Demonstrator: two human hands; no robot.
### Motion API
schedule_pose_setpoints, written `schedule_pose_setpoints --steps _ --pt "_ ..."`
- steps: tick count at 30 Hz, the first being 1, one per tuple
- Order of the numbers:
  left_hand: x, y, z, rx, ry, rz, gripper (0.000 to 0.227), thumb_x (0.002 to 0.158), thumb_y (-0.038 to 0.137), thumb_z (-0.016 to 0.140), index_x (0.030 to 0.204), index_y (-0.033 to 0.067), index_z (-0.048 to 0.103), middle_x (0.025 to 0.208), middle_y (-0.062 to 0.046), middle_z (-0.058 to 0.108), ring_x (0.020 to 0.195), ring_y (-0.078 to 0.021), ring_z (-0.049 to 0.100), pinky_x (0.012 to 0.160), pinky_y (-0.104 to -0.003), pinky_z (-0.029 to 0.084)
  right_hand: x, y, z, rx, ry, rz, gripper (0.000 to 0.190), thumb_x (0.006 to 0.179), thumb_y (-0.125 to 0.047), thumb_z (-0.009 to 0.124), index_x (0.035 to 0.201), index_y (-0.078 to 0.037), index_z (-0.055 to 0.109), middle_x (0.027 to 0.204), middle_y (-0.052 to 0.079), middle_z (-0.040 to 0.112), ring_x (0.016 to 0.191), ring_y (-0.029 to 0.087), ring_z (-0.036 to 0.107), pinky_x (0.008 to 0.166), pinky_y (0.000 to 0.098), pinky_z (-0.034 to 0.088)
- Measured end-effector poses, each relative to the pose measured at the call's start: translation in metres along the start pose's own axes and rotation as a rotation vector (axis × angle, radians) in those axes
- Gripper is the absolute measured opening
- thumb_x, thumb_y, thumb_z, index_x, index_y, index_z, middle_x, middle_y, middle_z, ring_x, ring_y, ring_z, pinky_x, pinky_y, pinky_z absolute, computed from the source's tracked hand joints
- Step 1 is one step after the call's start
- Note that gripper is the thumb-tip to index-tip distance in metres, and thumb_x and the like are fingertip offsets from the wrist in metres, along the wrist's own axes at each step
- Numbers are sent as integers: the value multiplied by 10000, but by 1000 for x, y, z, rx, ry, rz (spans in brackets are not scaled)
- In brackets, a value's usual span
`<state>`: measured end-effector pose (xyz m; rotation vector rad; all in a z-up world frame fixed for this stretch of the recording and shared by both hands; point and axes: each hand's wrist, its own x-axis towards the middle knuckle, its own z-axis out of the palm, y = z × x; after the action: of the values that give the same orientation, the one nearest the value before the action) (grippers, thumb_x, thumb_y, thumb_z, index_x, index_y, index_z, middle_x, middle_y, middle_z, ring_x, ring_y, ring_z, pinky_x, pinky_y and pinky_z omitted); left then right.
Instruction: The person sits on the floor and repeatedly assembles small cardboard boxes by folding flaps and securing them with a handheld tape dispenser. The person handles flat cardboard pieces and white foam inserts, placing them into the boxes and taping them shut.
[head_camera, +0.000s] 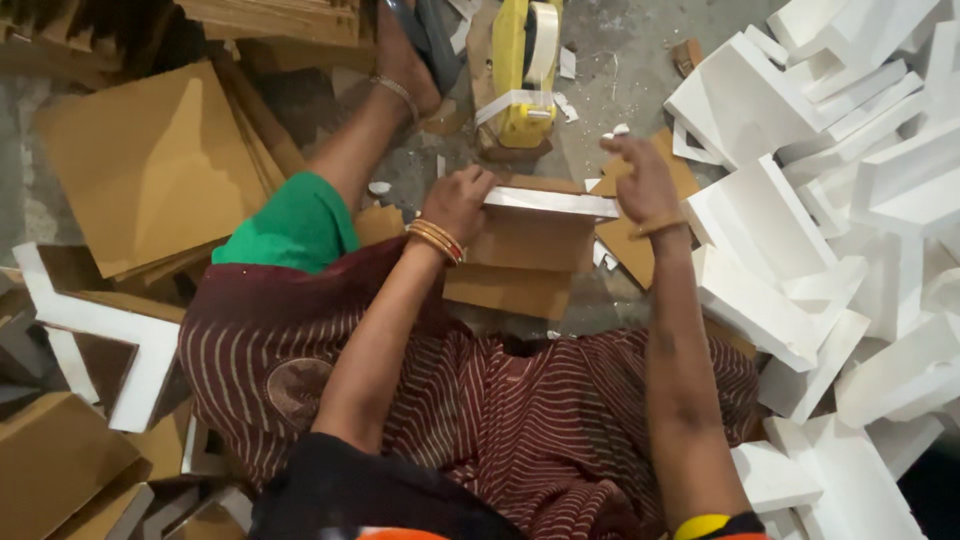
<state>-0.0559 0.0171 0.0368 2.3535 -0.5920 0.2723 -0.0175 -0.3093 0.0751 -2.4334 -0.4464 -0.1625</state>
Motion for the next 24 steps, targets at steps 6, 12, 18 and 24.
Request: schedule_pose_setpoints --steps 6,12,18,24 --pt "6 9 -8 -42 49 28 404 659 13 672 1052 100 646 980 -131 644 923 -379 651 774 -490 532 100 -23 51 547 -109 552 230 997 -233 654 1152 -89 743 1010 40 695 901 128 621 728 274 515" --pt "13 4 0 -37 66 68 425 724 -15 686 1127 113 645 1016 -123 635 925 -379 659 805 -493 535 54 -56 66 402 146 71 118 1009 -111 702 1024 5 717 944 36 659 858 103 606 763 272 512" --pt "36 0 32 -99 -67 -78 382 755 58 722 1113 161 639 1060 -112 654 908 -381 667 779 -501 533 -48 -65 99 856 -79 554 159 997 -110 667 1124 -19 699 921 -18 675 812 60 607 714 224 515" --pt "43 -23 47 -367 -110 -84 491 756 84 706 1238 142 636 1170 -125 695 1099 -356 682 917 -429 555 -54 -25 147 922 -101 629 216 968 -104 665 1146 11 706 916 17 720 777 83 662 684 246 561"
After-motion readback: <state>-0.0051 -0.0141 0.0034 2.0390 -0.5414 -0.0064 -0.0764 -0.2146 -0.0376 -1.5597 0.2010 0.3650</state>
